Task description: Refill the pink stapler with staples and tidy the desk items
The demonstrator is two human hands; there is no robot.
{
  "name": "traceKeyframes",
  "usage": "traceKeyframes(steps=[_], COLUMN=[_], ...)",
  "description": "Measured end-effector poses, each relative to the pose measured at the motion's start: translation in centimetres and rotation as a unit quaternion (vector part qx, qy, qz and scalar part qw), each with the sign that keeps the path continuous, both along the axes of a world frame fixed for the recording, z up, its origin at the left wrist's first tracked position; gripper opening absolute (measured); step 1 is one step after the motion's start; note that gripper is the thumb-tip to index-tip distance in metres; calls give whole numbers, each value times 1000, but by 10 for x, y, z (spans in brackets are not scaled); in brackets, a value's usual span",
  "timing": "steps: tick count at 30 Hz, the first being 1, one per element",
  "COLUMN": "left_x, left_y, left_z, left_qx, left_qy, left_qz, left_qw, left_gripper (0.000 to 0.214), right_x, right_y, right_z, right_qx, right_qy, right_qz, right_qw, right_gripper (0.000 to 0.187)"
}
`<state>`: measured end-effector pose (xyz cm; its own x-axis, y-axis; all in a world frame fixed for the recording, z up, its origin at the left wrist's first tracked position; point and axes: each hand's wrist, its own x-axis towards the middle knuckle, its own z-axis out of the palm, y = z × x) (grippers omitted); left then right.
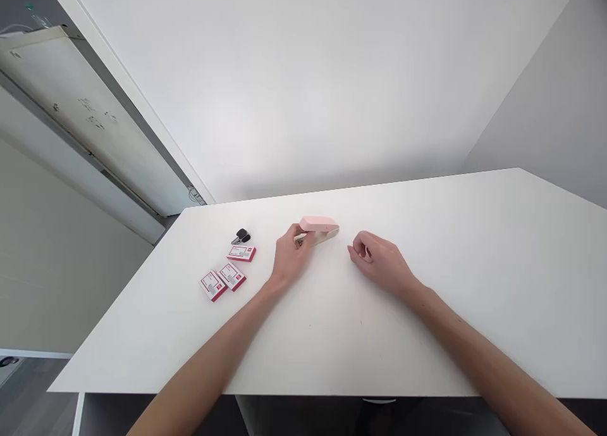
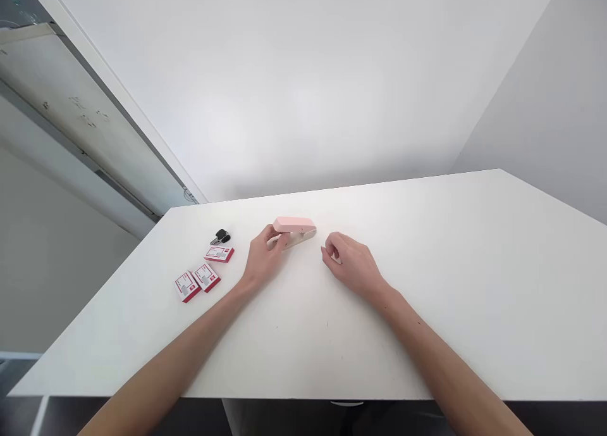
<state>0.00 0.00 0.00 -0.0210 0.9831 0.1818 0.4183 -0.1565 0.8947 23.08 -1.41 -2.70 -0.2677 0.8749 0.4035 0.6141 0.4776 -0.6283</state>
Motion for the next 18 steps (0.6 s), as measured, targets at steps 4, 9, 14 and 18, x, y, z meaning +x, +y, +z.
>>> traceKeyframes(steps=[4, 9, 14, 18], left_x=[11, 20, 21, 21], left_y=[-12, -21, -23, -23], left_z=[8, 9, 7, 9], left_qx=[-10, 18, 19, 6], left_qy=[9, 83, 101, 87], left_qz=[-60, -111, -136, -144], left_qw=[998, 990, 985, 986], left_gripper=[26, 22, 17, 20], right_x=[-2, -2, -3, -5], right_y=[1, -1, -5, -6], right_z=[4, 7, 11, 13], right_qx=[57, 57, 29, -7], right_qy=[46, 67, 41, 38], right_qz=[-14, 15, 63, 70], right_qw=[997, 996, 997, 997], right_gripper=[13, 42, 26, 22])
